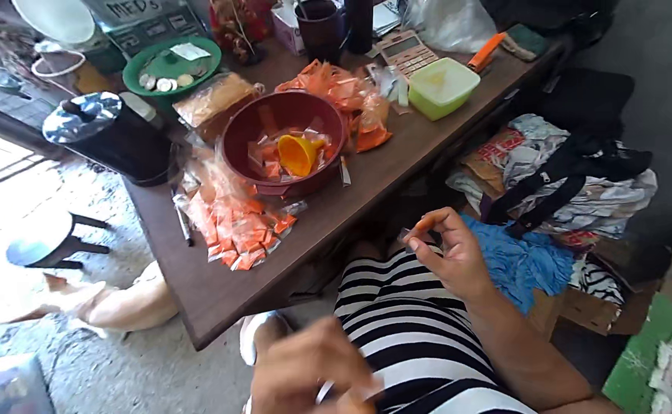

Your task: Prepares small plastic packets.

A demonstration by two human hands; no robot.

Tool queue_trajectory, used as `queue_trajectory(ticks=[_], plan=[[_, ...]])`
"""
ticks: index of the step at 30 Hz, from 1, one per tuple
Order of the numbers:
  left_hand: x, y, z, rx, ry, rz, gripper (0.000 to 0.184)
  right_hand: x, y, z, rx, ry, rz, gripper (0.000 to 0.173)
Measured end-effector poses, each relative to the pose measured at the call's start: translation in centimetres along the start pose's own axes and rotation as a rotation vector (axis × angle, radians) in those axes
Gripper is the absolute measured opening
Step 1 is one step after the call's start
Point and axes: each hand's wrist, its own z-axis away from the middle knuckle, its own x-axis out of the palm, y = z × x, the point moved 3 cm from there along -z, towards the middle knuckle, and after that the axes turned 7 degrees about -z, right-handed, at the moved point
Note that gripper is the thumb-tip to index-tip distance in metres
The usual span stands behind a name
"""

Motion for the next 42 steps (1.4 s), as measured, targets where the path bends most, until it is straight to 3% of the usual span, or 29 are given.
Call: queue_trajectory(ticks=[2,5,10,14,19,23,31,36,42], plan=[[-0.5,-1.9,-1.8,-0.116,0.135,-0.234,0.016,0.3,-0.1,0.1,0.002,-0.035,0.001,0.021],[-0.3,-4.1,-4.3,-0.224,0.247,-0.238,0.013,0.7,-0.4,0.4,0.008,-0.108,0.045,0.022],[0.2,-6.2,-6.3,-0.409,0.085,-0.12,0.018,1.1,-0.8,0.8,-0.007,-0.196,0.12,0.021],[0.4,-6.4,-6.3,-0.435,-0.021,-0.126,0.02,1.3,-0.8,1.0,-0.017,-0.218,0.134,0.019],[0.6,-6.8,-6.1,-0.455,-0.023,-0.113,0.017,1.6,-0.7,1.0,-0.017,-0.231,0.125,0.018],[0.8,-7.2,-5.8,-0.46,0.035,-0.103,0.009,1.8,-0.6,1.0,-0.025,-0.242,0.16,0.017],[2.3,-8.2,-5.0,-0.416,0.344,-0.134,0.006,1.5,-0.7,1.1,-0.003,-0.098,0.236,0.017],[3.3,-8.3,-4.6,-0.37,0.393,-0.154,0.007,1.9,-0.7,1.1,0.121,-0.087,0.229,0.025],[3.3,-8.5,-4.4,-0.365,0.372,-0.2,0.005,1.6,-0.6,0.9,0.206,-0.117,0.108,0.018]])
